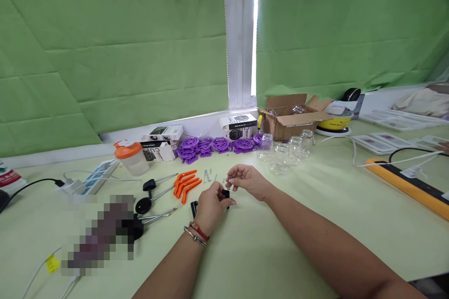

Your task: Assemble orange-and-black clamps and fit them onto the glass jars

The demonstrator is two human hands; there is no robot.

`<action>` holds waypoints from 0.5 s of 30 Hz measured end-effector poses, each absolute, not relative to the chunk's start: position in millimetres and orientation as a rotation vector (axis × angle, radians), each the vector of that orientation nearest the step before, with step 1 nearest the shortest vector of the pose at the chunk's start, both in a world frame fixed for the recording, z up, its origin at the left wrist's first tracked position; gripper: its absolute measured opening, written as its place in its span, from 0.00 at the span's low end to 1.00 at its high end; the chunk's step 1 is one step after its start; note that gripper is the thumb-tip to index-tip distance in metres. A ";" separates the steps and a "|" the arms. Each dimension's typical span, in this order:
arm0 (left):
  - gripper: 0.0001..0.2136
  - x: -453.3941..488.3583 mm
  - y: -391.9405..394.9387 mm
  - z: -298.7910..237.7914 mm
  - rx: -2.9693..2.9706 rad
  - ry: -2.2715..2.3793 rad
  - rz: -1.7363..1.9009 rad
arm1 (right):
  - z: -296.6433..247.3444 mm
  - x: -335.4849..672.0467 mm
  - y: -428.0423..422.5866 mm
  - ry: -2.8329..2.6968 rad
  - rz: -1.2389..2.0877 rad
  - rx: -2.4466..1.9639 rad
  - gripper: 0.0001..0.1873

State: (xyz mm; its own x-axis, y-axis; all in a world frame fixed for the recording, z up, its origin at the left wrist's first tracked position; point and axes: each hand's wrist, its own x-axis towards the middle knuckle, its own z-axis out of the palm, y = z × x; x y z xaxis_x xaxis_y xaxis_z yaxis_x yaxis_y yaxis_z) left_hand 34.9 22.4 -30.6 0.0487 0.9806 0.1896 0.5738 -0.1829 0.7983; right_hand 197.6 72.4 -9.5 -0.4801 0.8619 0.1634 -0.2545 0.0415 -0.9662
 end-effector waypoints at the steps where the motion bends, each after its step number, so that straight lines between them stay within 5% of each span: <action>1: 0.14 35.2 22.3 -30.5 1.814 1.560 1.009 | -9.9 197.3 72.5 -1.434 1.589 -0.656 0.15; 15: 0.13 38.5 18.6 -24.2 1.810 1.608 0.979 | -6.1 199.6 67.6 -1.580 1.521 -0.676 0.12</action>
